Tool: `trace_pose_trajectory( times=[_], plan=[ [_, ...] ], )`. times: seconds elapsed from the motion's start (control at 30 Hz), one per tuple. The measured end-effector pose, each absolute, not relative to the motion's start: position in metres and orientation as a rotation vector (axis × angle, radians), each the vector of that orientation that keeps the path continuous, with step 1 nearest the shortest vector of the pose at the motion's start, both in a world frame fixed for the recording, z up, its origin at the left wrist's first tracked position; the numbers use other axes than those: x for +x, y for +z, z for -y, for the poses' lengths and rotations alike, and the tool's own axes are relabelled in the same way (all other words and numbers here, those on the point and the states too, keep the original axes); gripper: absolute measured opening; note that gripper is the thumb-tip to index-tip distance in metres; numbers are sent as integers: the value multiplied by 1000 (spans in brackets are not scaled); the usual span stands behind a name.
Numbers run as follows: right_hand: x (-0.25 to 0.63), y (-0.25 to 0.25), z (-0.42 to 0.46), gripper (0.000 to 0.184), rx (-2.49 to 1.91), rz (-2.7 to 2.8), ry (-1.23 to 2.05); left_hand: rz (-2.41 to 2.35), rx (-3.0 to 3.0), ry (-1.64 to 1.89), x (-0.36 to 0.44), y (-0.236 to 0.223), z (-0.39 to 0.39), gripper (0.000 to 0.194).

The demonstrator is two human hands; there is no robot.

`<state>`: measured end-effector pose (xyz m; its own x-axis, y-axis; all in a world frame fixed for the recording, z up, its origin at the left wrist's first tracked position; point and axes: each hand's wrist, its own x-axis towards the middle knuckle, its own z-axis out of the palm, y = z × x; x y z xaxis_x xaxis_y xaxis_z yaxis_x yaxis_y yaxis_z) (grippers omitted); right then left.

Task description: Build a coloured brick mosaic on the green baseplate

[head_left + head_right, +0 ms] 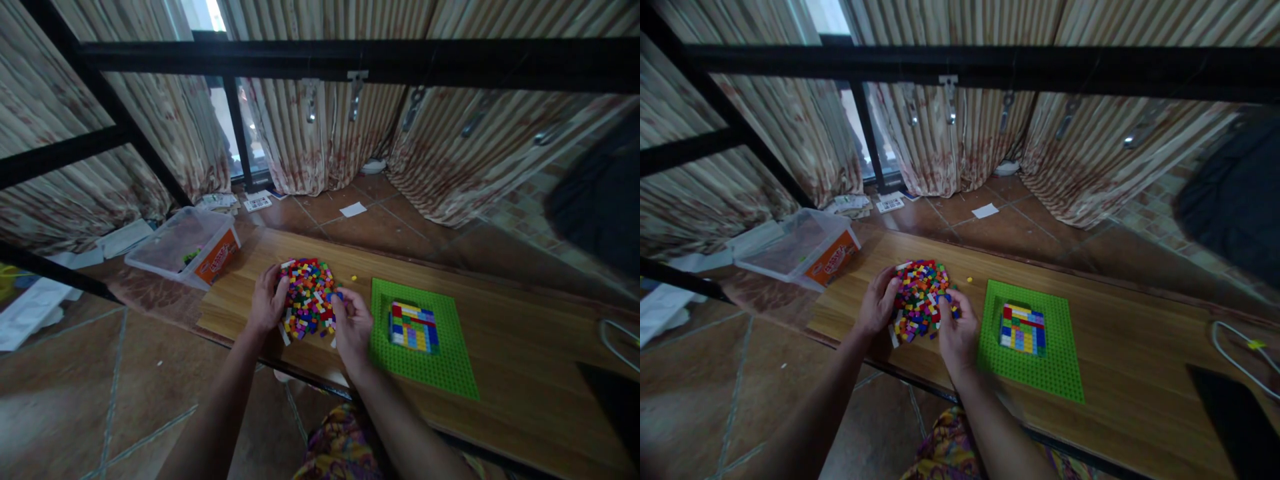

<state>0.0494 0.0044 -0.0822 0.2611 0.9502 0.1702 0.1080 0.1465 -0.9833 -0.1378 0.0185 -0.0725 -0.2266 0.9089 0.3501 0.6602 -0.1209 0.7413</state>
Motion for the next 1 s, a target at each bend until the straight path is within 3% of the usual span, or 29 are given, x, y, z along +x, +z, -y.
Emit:
trace_pose_trajectory(
  times=[0.37, 0.57, 0.77, 1.0],
  plan=[
    [73, -86, -104, 26, -1215, 946, 846, -2210, 1180, 1794, -76, -86, 45, 43],
    [53, -87, -79, 27, -1170, 951, 987, -2143, 1048, 1938, -54, -89, 30, 42],
    [63, -66, -47, 32, -1055, 600, 1294, -2051, 1039, 2014, -50, -90, 30, 41],
    [96, -41, -6, 30, -954, 647, 1363, -2061, 1219, 1999, -54, -88, 28, 40]
  ],
)
